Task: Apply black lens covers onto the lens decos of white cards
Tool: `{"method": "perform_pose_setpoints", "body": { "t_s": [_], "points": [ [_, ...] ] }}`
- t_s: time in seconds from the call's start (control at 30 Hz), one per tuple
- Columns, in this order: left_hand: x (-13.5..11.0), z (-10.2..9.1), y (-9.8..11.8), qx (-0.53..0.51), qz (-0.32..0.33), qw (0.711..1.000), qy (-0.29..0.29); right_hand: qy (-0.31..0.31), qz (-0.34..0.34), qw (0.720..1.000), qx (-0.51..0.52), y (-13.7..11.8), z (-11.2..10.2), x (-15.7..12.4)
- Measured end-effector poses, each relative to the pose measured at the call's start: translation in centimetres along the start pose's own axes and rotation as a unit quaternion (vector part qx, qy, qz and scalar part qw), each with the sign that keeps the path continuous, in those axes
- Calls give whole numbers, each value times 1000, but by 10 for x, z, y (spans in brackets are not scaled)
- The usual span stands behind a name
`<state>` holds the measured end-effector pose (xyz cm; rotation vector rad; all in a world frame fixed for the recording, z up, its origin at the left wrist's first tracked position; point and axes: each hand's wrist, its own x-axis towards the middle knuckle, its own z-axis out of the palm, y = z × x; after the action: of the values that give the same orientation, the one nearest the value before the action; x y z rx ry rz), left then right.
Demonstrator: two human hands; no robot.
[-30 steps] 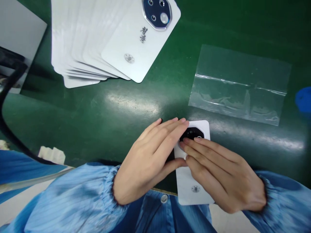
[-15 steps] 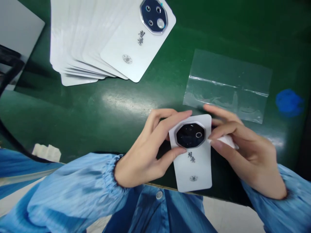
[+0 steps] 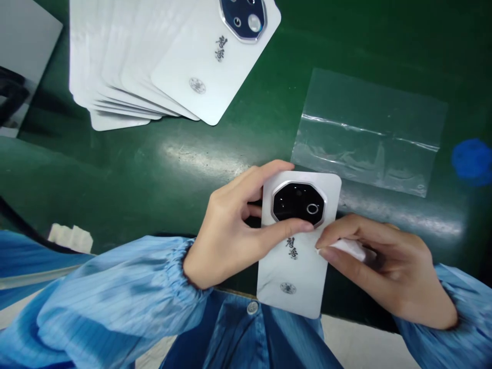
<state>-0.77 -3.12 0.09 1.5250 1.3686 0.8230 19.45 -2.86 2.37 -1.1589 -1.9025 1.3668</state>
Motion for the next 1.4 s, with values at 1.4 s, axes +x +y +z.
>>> {"method": "perform_pose_setpoints", "body": {
  "t_s": [1.4],
  "points": [
    [4,-3,-2,33,155,975,158,-35,97,994,29,7,-3,-6]
  ]
}}
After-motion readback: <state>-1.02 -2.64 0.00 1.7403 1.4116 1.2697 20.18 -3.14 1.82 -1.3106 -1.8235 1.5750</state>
